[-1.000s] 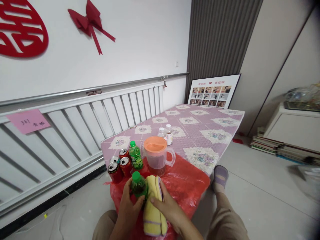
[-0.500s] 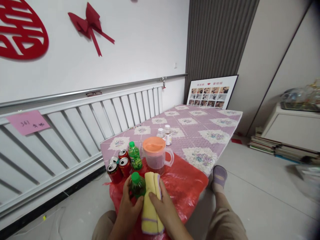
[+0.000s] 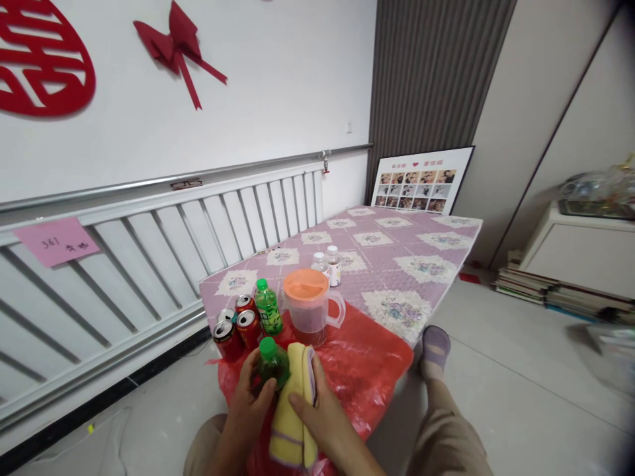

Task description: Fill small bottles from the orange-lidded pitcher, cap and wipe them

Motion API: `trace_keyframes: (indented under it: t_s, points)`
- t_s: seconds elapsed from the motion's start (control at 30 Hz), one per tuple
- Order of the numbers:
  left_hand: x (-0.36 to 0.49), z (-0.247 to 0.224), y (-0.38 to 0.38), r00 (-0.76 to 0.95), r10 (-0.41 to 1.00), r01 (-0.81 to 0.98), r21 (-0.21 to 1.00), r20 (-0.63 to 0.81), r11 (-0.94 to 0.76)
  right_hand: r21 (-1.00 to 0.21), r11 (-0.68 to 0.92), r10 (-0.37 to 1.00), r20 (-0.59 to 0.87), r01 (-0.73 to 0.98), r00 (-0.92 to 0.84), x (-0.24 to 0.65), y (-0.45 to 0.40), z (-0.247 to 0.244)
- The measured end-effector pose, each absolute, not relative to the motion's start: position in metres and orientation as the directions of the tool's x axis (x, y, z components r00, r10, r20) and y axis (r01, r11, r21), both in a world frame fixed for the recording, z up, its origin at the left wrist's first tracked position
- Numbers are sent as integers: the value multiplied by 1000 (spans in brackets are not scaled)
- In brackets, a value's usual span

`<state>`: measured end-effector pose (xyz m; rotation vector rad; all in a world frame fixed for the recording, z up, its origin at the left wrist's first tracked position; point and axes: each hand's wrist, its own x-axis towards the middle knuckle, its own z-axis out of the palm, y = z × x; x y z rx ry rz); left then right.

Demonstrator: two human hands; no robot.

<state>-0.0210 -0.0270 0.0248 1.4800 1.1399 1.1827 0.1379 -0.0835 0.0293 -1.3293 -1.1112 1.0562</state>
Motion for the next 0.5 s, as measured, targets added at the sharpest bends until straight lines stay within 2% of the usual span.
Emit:
trace_keyframes:
  t_s: [0.07,0.23,0.33,0.43,0.5]
  points:
    - [-19,25,-25,85,980,156,969,182,-194,-999,51,990,52,10,133,136,-89,40]
    - [-15,23,-25,60,976,146,966,209,-215,-963,83,953,152,257,262,127,-84,38]
    - [-12,22,-27,30,974,174,958,225,-226,-955,2,950,94,295,297,126,-74,17]
    - [-12,23,-27,-29,964,216,943,265,-253,-933,-74,969,16,352,247,129,-69,2]
    - [-15,26,-25,-6,958,233,932,286,-277,-917,-89,976,-2,389,218,131,-69,-2]
